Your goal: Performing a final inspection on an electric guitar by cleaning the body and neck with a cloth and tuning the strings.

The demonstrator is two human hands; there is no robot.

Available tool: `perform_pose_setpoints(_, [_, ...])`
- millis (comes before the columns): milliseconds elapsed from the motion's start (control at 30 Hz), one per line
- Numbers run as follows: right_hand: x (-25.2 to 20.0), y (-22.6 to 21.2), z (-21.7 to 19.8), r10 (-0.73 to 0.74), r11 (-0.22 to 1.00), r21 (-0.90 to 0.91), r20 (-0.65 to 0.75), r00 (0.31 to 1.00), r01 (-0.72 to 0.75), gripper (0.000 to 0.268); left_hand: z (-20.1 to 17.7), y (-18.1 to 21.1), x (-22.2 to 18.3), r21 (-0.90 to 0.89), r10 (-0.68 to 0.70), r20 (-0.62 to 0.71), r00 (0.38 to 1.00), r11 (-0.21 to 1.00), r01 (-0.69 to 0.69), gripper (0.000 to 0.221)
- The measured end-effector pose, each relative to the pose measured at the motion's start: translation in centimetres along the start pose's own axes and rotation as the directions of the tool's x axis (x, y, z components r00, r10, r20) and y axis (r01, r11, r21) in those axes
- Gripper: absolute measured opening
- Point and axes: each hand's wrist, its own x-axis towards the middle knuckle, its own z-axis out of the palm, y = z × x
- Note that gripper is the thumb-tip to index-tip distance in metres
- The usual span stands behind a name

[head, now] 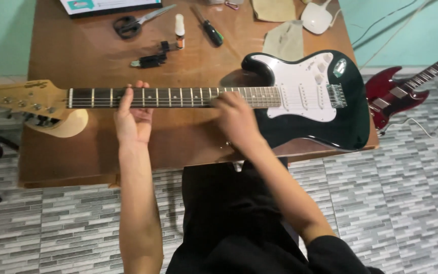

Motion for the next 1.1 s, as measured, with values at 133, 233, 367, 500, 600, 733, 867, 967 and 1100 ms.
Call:
perform_pose_setpoints(133, [-4.3,4.9,-3.3,0.202,0.979,0.008,-0.053,0.978,-0.202,0.017,0.2,0.3,-0.2,0.033,-0.027,-0.004,1.0,0.999,0.027,0.027])
perform_pose_setpoints(233, [-7.9,9.3,-4.8,0.313,0.948,-0.027,-0.076,0.947,-0.316,0.019,1.0,0.2,-0.7,0.016,-0.023,-0.033,0.999,1.0,0.024,0.025])
perform_pose_setpoints(367, [-8.9,12.0,-6.6,0.459,0.888,0.05,-0.109,0.881,-0.457,0.017,0.3,-1.9,-0.4,-0.008,-0.058,-0.041,0.997,0.998,0.058,0.022])
perform_pose_setpoints(500, [-4.6,10.2,-4.7,0.536,0.787,0.402,-0.07,0.841,-0.468,0.021,0.9,-6.8,0.0,0.022,-0.139,0.001,0.99,0.99,0.139,0.025])
perform_pose_setpoints(600, [-2.2,8.0,-3.4,0.361,0.928,0.103,-0.021,0.932,-0.357,0.022,4.5,-8.4,-2.9,0.104,-0.142,0.044,0.989,0.985,0.137,0.023])
perform_pose_setpoints(733, [-4.9,11.5,-4.1,0.318,0.943,0.065,0.115,0.941,-0.326,0.055,3.6,-8.8,-2.0,0.067,-0.145,0.027,0.989,0.987,0.143,0.021])
perform_pose_setpoints(867, [-3.2,8.9,-5.0,0.327,0.942,-0.069,-0.018,0.945,-0.328,0.015,3.4,-8.9,-2.1,0.082,-0.12,0.059,0.991,0.99,0.115,0.024])
perform_pose_setpoints(967, [-1.7,7.2,-3.2,0.252,0.964,-0.075,-0.04,0.967,-0.254,0.016,3.3,-9.0,-2.0,0.096,-0.107,0.066,0.992,0.99,0.101,0.023])
perform_pose_setpoints(1100, [-1.3,6.6,-2.0,0.184,0.983,0.014,-0.049,0.982,-0.184,0.015,3.4,-9.2,-2.0,0.111,-0.11,0.062,0.992,0.989,0.103,0.021])
